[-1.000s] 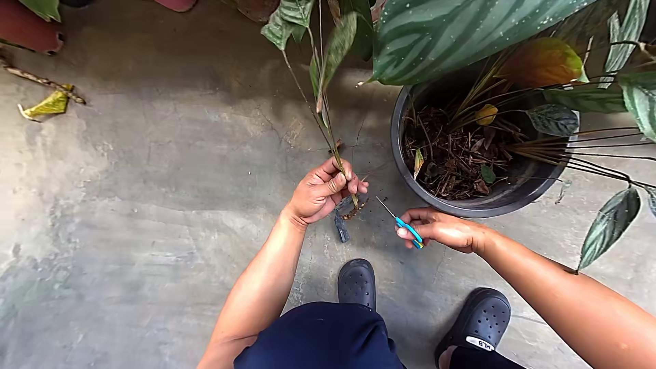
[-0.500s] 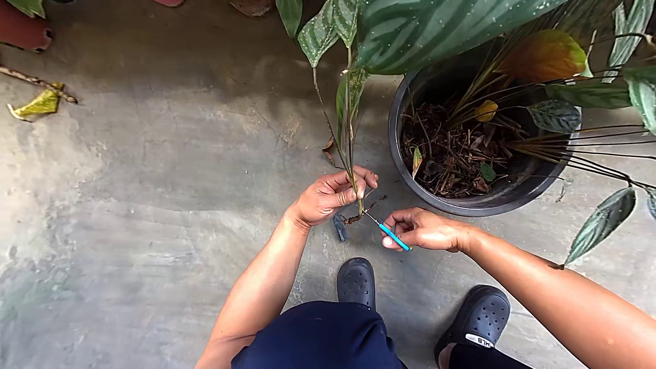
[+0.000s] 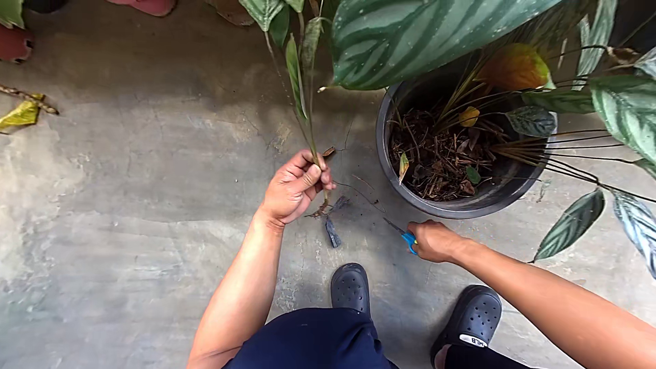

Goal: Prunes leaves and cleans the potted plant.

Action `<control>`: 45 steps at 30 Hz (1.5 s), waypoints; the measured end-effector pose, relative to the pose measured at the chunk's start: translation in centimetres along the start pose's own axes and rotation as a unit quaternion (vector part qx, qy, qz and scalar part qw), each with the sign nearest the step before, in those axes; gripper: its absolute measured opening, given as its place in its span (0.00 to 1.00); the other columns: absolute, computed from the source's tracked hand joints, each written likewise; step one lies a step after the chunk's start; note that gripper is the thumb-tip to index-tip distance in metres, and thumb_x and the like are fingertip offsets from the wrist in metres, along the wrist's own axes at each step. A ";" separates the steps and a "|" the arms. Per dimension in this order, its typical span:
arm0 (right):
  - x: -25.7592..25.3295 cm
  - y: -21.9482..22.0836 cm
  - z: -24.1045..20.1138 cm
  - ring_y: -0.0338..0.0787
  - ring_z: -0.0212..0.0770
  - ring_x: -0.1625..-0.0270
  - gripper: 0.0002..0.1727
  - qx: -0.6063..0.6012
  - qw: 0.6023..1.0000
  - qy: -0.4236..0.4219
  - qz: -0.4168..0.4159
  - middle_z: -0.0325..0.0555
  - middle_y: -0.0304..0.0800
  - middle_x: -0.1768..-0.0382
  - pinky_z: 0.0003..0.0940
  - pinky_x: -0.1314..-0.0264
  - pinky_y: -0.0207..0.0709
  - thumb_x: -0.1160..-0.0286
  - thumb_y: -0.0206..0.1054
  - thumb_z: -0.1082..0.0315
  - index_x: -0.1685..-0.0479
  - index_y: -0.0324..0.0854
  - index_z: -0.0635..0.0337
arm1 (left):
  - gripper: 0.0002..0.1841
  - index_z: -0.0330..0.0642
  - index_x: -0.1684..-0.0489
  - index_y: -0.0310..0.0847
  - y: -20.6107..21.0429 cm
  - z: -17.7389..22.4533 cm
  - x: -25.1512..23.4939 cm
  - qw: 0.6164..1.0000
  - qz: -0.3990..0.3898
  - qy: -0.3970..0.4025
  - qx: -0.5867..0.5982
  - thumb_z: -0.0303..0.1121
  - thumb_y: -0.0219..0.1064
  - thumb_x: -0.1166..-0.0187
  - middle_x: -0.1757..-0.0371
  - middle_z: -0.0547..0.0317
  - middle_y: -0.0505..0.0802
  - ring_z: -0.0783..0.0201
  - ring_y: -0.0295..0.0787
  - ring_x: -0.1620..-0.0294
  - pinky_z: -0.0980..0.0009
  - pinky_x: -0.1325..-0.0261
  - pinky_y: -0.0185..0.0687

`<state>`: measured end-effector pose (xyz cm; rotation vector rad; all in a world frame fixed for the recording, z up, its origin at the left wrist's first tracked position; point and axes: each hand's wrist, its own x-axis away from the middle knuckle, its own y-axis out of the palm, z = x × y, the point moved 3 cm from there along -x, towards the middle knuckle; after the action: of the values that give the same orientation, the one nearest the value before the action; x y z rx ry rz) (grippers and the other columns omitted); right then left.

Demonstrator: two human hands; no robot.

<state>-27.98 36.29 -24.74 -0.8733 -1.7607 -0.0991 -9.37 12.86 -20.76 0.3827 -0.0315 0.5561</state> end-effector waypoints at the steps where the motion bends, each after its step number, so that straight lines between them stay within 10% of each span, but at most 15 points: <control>1: -0.1 0.7 0.8 0.84 0.68 0.33 0.22 0.025 0.999 0.027 0.001 0.69 0.85 0.40 0.66 0.34 0.76 0.19 0.65 0.65 0.30 0.74 0.67 | 0.10 0.55 0.50 0.79 -0.3 -0.1 -0.2 0.999 0.034 0.000 -0.010 0.31 0.51 0.09 0.62 0.69 0.89 0.68 0.89 0.58 0.65 0.44 0.89; 12: 0.8 2.5 3.9 0.83 0.73 0.31 0.21 0.058 0.993 0.102 0.014 0.75 0.75 0.29 0.65 0.35 0.80 0.12 0.49 0.77 0.24 0.68 0.75 | 0.06 0.45 0.43 0.74 -3.5 -4.6 -1.1 0.949 0.218 -0.107 -0.200 0.28 0.53 0.08 0.64 0.68 0.87 0.77 0.83 0.70 0.80 0.62 0.82; 18: 2.2 2.2 2.4 0.84 0.73 0.34 0.15 0.093 0.991 0.095 -0.015 0.72 0.60 0.17 0.66 0.42 0.83 0.16 0.54 0.77 0.39 0.78 0.78 | 0.09 0.43 0.38 0.74 -6.7 -6.4 0.7 0.920 0.294 -0.112 -0.235 0.31 0.53 0.07 0.64 0.65 0.86 0.75 0.82 0.71 0.78 0.62 0.82; 21: 5.0 -1.6 -0.8 0.87 0.65 0.39 0.17 0.059 0.996 -0.066 0.006 0.67 0.84 0.39 0.63 0.37 0.79 0.13 0.63 0.62 0.43 0.86 0.68 | 0.08 0.45 0.39 0.74 -8.1 -6.0 2.2 0.908 0.348 -0.099 -0.212 0.32 0.53 0.06 0.64 0.67 0.85 0.76 0.81 0.71 0.79 0.62 0.81; 26: 9.7 -11.0 -4.9 0.82 0.32 0.76 0.13 -0.147 0.943 -0.240 0.176 0.40 0.85 0.75 0.33 0.70 0.79 0.15 0.68 0.59 0.63 0.88 0.59 | 0.09 0.43 0.38 0.74 -10.2 -6.0 3.4 0.893 0.381 -0.107 -0.215 0.32 0.54 0.06 0.64 0.65 0.87 0.75 0.84 0.70 0.77 0.60 0.84; 31: 6.6 -16.0 -2.0 0.94 0.53 0.61 0.13 -0.084 0.928 -0.084 0.353 0.55 0.92 0.57 0.59 0.54 0.88 0.13 0.65 0.57 0.45 0.85 0.57 | 0.21 0.35 0.23 0.72 -6.7 -5.9 1.3 0.866 0.329 -0.146 -0.346 0.34 0.60 0.10 0.33 0.41 0.88 0.52 0.90 0.37 0.51 0.31 0.86; 34: 1.2 -17.5 -1.7 0.82 0.73 0.30 0.27 -0.040 0.931 -0.036 0.361 0.75 0.83 0.34 0.74 0.27 0.70 0.20 0.70 0.61 0.27 0.78 0.69 | 0.35 0.38 0.13 0.65 -3.1 -3.3 -0.5 0.842 0.258 -0.107 -0.461 0.40 0.71 0.19 0.15 0.39 0.74 0.45 0.67 0.12 0.49 0.10 0.63; 45: -2.9 -17.4 -2.6 0.83 0.82 0.35 0.15 0.038 0.894 -0.062 0.443 0.84 0.86 0.45 0.79 0.33 0.69 0.17 0.64 0.70 0.50 0.86 0.78 | 0.27 0.48 0.23 0.82 7.7 1.4 -4.5 0.776 0.003 0.208 -0.596 0.33 0.75 0.25 0.19 0.45 0.81 0.42 0.65 0.11 0.43 0.11 0.56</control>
<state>-36.01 21.04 -20.22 -1.5652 -1.3118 0.6315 -17.11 16.10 -17.34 -0.9983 0.0453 0.5151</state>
